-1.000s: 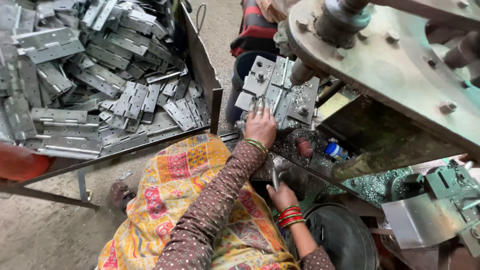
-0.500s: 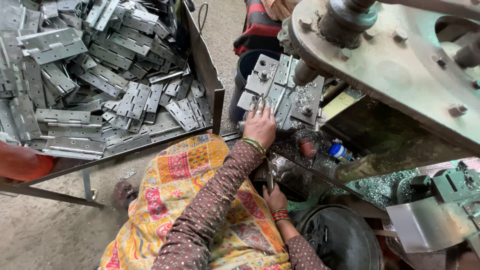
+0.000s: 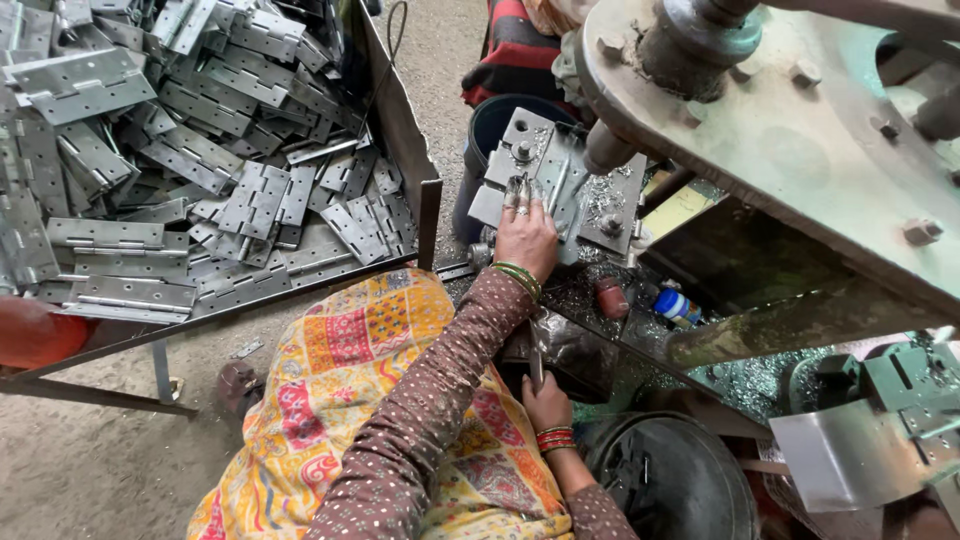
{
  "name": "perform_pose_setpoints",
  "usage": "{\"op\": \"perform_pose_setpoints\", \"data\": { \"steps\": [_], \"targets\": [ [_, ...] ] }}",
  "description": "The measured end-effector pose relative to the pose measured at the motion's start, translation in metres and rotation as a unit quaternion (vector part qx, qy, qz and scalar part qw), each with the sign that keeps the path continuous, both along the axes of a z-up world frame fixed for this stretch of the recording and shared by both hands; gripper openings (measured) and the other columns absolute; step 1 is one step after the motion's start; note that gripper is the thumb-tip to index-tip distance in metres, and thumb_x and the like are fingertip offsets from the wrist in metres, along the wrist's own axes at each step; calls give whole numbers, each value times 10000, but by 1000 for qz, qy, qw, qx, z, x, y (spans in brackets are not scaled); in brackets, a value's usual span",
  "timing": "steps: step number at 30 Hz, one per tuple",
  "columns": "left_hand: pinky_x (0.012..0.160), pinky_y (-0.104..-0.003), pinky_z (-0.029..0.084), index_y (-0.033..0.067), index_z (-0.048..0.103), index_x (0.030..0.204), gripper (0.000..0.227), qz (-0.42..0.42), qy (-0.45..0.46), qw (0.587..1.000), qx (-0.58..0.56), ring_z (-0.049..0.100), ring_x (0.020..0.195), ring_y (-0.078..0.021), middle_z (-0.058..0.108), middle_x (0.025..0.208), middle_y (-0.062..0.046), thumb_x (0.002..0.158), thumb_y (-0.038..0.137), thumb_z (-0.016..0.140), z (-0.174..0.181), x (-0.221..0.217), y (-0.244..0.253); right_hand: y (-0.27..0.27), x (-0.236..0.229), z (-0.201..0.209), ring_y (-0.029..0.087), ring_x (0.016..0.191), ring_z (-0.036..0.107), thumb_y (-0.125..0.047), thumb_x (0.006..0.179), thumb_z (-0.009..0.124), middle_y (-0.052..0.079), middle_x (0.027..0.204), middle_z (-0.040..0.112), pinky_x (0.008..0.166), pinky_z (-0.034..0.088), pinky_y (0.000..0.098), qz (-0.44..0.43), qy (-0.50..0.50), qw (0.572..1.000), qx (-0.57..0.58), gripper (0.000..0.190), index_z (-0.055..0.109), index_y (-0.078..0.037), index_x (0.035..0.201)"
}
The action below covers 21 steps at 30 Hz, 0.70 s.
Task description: The person repeatedly picks metal hinge parts from a nearby bin, places them into a press machine, operates the lever to process them, and then removes the finished parts. The processed items are placed into a container on the floor.
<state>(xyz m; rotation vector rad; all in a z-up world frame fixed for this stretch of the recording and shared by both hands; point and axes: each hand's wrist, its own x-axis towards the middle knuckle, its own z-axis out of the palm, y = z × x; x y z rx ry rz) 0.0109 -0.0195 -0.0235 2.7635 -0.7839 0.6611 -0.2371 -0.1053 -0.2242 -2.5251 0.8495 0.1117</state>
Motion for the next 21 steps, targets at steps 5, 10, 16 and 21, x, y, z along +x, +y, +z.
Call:
{"op": "perform_pose_setpoints", "data": {
  "steps": [5,10,16,21],
  "targets": [
    [1078,-485,393,-5,719,1033,252,-40,62,997,-9,627,1143,-347,659,1221,-223,932,140,540,6,-17,21,9,-4,-5,476,805,688,-554,895,586,229,822,724,679,530,573,6,7,1000,28,469,616,-102,1015],
    [1084,-482,416,12,721,1036,227,-33,61,998,-1,633,1130,-323,671,1187,-186,936,123,550,16,-5,17,-16,4,65,480,832,686,-595,867,617,262,861,712,705,534,555,39,74,996,17,547,633,-60,980],
    [1058,-472,438,-5,703,1086,241,-47,160,986,30,629,1129,-311,658,1211,-191,990,129,527,20,13,-4,-21,4,65,486,791,681,-589,869,622,265,788,695,681,533,555,57,38,998,16,550,641,-40,897],
    [1090,-491,400,14,701,1086,264,-36,68,997,16,589,1193,-326,642,1235,-193,906,145,559,20,13,-3,8,-1,6,491,743,674,-556,892,577,232,769,698,637,514,581,12,-4,1000,5,470,610,-104,1019]
  ]
}}
